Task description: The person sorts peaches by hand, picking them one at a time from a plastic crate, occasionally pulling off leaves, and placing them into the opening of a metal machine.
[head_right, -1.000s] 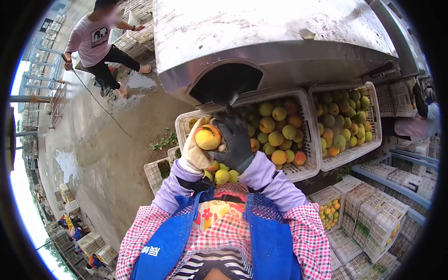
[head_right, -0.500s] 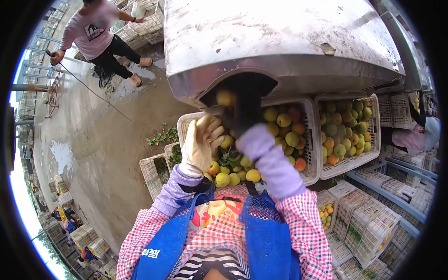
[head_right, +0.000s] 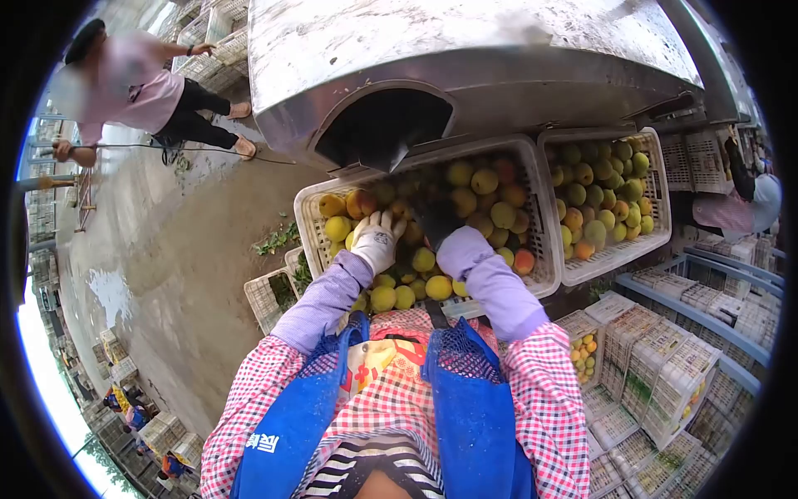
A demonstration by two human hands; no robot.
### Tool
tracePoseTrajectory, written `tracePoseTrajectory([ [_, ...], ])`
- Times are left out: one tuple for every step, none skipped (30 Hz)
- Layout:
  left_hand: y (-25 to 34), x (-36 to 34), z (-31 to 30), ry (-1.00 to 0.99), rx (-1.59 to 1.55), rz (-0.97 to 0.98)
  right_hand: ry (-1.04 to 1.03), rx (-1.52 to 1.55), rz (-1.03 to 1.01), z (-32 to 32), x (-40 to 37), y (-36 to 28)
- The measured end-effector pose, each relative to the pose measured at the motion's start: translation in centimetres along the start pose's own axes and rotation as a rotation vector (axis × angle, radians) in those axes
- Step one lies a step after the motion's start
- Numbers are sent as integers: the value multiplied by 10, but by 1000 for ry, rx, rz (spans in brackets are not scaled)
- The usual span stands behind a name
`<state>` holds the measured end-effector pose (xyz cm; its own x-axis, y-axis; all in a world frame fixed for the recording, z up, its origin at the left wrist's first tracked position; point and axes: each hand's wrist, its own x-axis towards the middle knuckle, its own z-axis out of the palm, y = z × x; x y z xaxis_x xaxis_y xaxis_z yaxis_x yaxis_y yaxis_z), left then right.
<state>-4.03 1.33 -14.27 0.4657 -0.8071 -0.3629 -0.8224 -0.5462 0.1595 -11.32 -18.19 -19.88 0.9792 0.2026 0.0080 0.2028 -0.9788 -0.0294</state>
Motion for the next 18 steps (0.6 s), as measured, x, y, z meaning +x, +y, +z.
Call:
tracePoseTrajectory([
  [-1,3,-22,-104,-8,-28,-118,84,66,-3,9,-1],
  [-2,3,-44,-212,-15,-57,-194,123,108,-7,16,-1],
  [-2,1,-59,-321,-24,-88,-263,154,143,-9,18,-1],
  [-3,-2,-57,-311,-5,-62,-317,179,168,-10,18,-1],
  [-2,-7,-49,-302,14,-32,-361,199,188,-13,17,-1],
  [-3,-11,-42,-288,34,0,-404,228,208,-16,15,-1],
  [-2,-18,-34,-254,-27,32,-450,267,236,-19,13,0],
  [1,-29,-24,-222,-94,62,-491,307,261,-21,9,0],
  [4,-37,-18,-189,-162,90,-517,386,303,-23,7,1],
  [-1,-48,-25,-128,-318,58,-534,497,354,-31,7,3],
  [-7,-55,-32,-105,-573,-21,-471,699,410,-39,5,6],
  [-12,-60,-40,-77,-834,-106,-375,941,448,-54,4,6],
  [-18,-67,-42,-55,-1098,-194,-234,1181,438,-76,-2,0],
  [-27,-72,-41,8,-1482,-190,-99,1418,399,-99,-8,-6],
  [-23,-75,-52,33,-1617,-261,52,1651,369,-118,-12,-16],
  [-15,-77,-67,74,-1668,-233,142,1506,274,-124,-8,-24],
  [-9,-75,-82,118,-1712,-198,198,1377,263,-131,-4,-32],
  [-5,-74,-91,173,-1712,-158,256,1250,254,-139,-2,-41],
])
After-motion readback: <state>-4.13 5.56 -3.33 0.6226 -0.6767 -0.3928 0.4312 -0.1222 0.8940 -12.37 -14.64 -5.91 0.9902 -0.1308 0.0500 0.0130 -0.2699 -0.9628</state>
